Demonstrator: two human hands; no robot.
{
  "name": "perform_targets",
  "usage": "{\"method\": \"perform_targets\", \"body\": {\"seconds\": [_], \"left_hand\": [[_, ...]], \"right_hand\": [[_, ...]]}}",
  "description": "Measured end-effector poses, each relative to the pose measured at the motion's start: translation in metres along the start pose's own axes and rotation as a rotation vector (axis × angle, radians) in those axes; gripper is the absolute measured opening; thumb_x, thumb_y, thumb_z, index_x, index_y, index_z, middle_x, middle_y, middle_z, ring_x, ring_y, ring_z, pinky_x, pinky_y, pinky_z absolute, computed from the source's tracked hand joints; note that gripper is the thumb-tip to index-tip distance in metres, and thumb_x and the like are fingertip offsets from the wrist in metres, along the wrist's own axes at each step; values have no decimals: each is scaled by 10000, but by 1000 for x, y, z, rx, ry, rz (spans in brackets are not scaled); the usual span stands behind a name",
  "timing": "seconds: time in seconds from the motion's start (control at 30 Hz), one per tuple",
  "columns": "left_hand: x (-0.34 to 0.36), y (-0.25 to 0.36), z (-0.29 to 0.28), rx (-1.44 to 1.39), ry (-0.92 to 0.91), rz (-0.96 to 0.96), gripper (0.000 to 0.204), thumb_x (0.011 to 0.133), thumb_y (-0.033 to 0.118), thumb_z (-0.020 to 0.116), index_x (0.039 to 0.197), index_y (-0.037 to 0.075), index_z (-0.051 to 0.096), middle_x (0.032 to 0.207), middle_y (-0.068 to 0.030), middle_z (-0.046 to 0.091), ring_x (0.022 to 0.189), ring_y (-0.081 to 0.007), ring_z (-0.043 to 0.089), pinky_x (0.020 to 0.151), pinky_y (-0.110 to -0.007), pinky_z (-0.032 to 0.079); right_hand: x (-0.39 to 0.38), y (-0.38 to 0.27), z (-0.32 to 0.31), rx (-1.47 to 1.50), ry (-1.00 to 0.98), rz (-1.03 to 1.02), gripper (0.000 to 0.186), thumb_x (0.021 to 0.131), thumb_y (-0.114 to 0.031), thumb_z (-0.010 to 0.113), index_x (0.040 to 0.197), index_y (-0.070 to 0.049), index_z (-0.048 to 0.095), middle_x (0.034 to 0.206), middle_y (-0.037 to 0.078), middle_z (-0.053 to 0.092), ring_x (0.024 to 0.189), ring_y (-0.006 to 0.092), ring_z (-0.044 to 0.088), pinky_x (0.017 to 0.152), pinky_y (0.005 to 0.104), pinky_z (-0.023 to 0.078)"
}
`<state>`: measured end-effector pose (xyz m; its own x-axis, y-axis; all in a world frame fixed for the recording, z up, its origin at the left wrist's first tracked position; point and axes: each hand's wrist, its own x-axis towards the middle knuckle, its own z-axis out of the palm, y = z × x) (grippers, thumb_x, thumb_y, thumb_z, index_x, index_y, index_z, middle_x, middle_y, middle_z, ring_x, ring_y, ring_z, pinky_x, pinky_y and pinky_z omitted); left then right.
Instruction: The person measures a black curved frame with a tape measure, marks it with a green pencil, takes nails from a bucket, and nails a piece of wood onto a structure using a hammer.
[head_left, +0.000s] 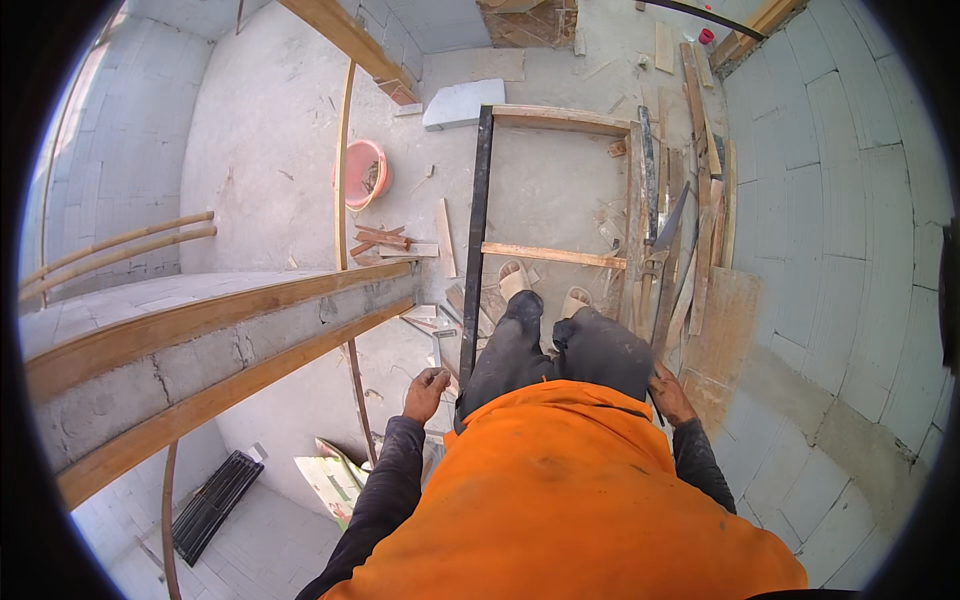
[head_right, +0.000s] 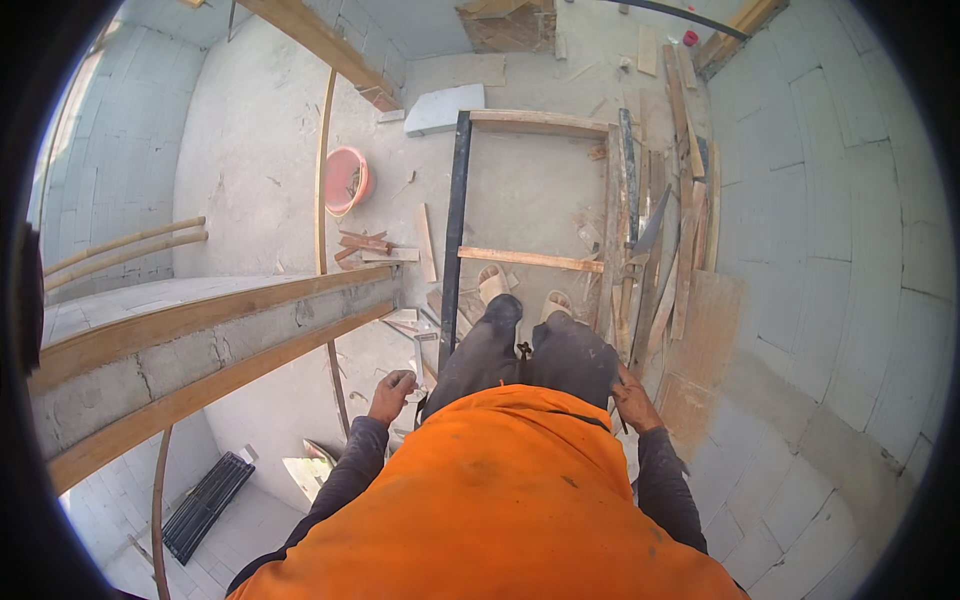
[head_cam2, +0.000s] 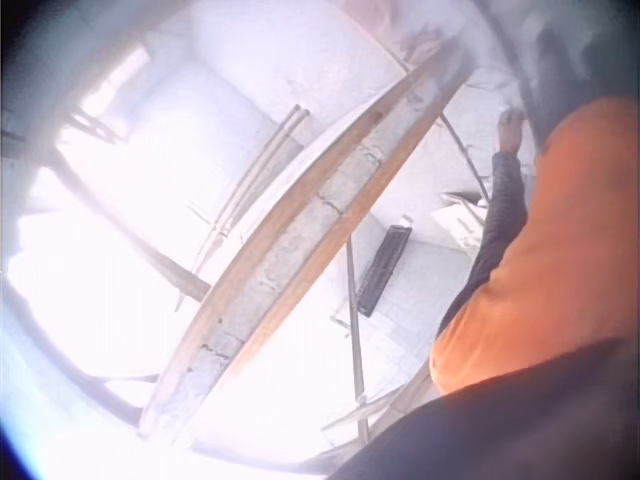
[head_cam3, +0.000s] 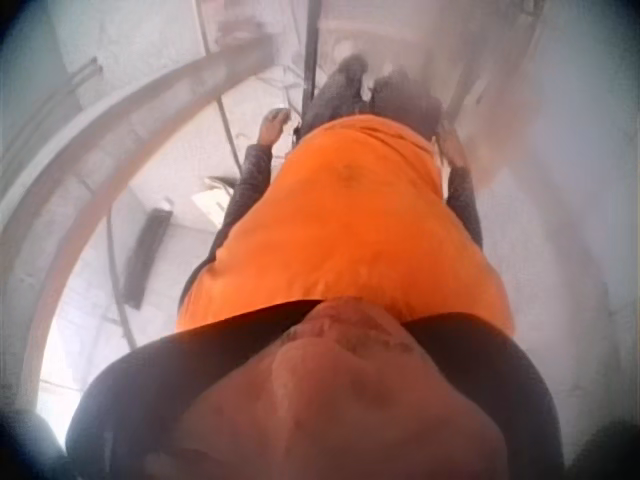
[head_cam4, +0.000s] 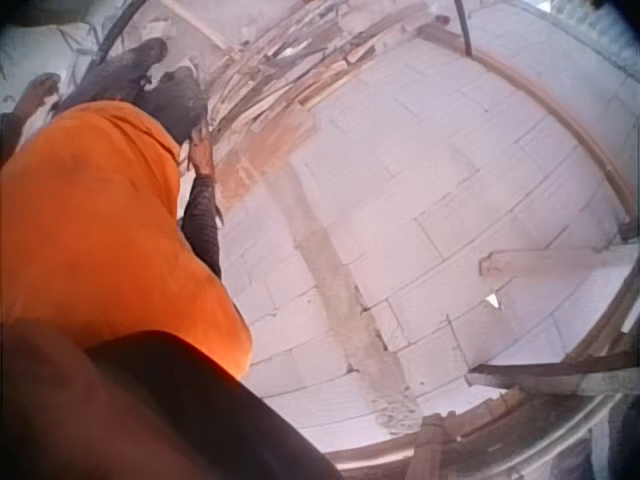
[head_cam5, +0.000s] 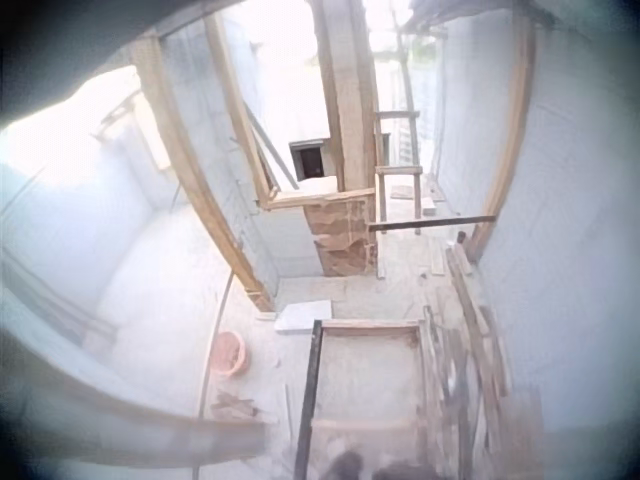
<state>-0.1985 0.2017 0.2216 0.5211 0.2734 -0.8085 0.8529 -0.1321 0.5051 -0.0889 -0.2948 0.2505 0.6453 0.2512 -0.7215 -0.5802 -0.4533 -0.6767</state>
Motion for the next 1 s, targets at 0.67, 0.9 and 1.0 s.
{"method": "perform_targets", "body": {"seconds": [0.67, 0.9, 1.0], "left_hand": [[59, 12, -40, -245, 133, -15, 425, 957, 368, 644, 1170, 2, 684, 958, -71, 727, 865, -156, 672, 729, -283, 515], [29, -19, 16, -279, 133, -54, 383, 947, 311, 665, 1110, -34, 702, 911, -78, 716, 824, -149, 657, 779, -284, 525], [21, -35, 40, -321, 113, -139, 391, 947, 324, 666, 1106, -32, 699, 897, -78, 708, 808, -148, 644, 763, -289, 516]], "right_hand": [[66, -1, 15, -546, 122, -33, 364, 970, -265, 561, 1261, -62, 642, 1208, 279, 661, 1115, 427, 638, 942, 451, 497], [66, 35, -18, -566, 42, 68, 281, 939, -238, 590, 1060, -14, 710, 1019, 271, 709, 994, 415, 693, 873, 449, 519], [74, 50, -41, -731, 25, 81, 291, 936, -234, 591, 1047, 5, 714, 964, 285, 706, 933, 415, 707, 849, 449, 527]]}}
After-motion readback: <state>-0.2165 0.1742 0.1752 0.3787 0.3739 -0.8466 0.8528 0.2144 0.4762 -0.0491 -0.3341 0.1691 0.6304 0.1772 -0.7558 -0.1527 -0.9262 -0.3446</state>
